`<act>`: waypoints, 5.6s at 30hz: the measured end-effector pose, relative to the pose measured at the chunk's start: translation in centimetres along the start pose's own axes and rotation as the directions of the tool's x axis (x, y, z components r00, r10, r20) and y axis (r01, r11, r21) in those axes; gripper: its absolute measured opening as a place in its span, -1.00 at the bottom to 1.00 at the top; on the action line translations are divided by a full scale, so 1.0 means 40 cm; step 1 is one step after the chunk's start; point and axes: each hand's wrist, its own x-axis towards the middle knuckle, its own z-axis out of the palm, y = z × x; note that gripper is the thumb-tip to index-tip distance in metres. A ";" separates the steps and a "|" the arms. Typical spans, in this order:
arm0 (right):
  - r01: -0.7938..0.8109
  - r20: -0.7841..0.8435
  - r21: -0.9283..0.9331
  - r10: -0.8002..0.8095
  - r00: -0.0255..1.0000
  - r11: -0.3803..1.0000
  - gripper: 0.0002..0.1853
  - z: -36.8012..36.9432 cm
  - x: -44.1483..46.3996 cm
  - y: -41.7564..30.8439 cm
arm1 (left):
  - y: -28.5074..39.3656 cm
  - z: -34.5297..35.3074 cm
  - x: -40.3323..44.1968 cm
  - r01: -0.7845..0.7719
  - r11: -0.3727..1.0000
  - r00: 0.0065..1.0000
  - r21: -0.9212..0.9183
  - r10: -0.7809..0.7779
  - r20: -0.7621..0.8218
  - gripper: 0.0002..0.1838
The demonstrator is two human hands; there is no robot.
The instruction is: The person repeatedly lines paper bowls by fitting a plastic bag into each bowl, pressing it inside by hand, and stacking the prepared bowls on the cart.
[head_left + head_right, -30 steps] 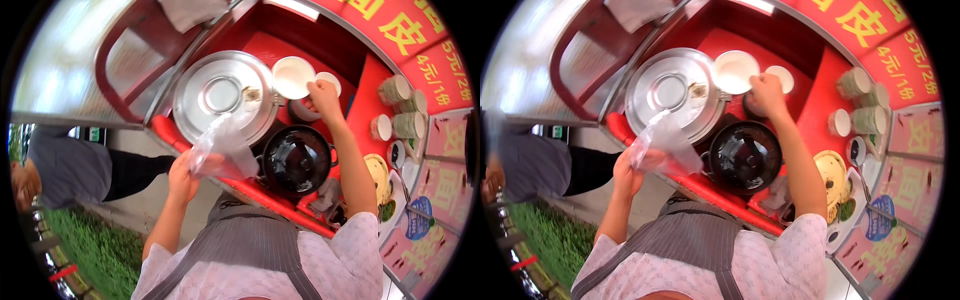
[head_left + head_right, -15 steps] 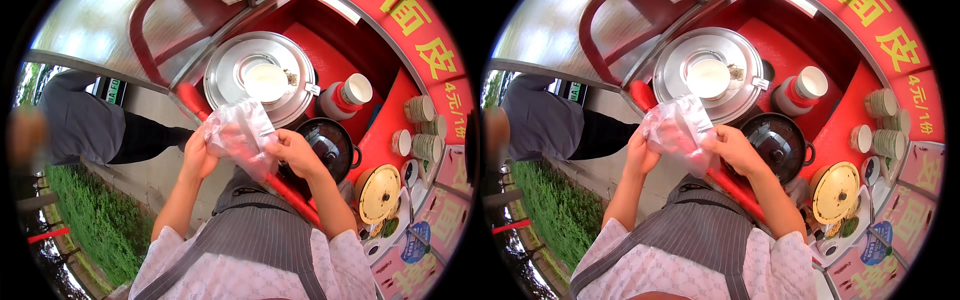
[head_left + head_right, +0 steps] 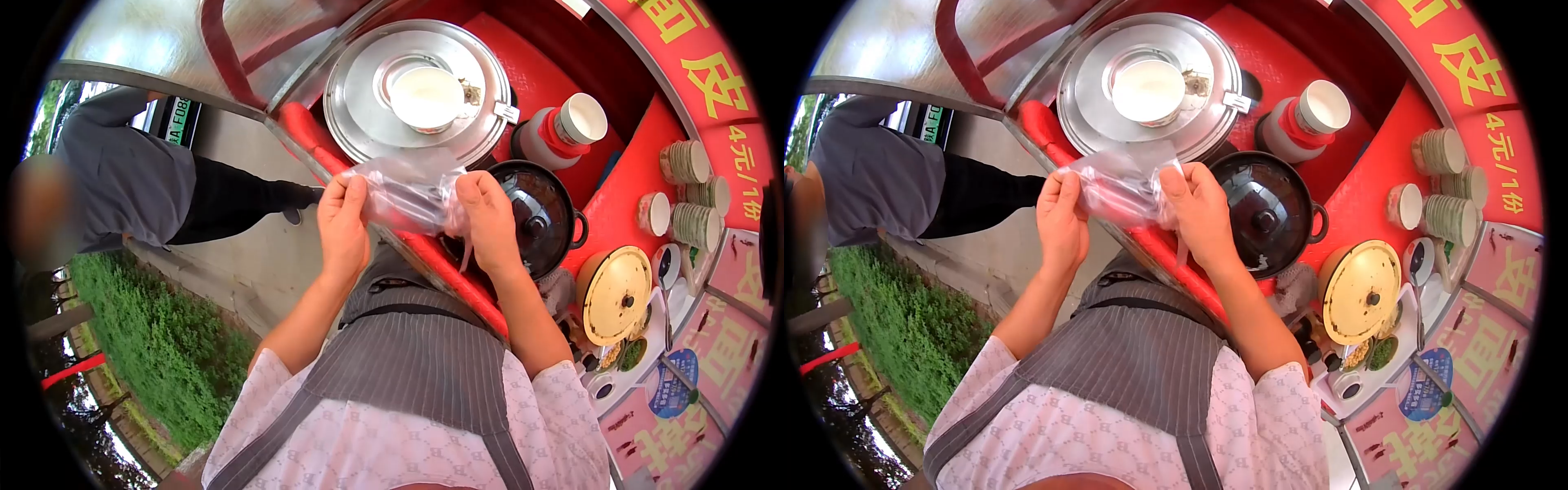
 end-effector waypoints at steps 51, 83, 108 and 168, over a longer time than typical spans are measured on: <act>0.396 0.345 -0.912 -0.330 0.879 0.103 -0.45 -0.028 0.409 -0.174 | 0.075 0.036 0.406 -0.367 0.396 0.911 0.842 -0.029 0.411 -0.06; 0.169 -0.071 -0.021 -0.171 0.983 0.985 -0.60 0.058 0.057 0.016 | -0.014 0.091 -0.063 -0.212 0.959 0.972 0.188 0.186 0.143 -0.32; 0.539 0.360 -0.530 -0.401 0.842 0.655 -0.75 -0.025 0.032 0.005 | 0.058 0.035 -0.102 0.515 0.834 0.822 -0.200 -0.414 0.390 -0.25; -0.777 -0.548 -0.602 -0.613 0.569 -0.184 -0.37 -1.199 -0.037 -0.252 | 0.174 0.314 0.686 -0.869 -0.226 0.381 0.440 0.260 0.887 -0.93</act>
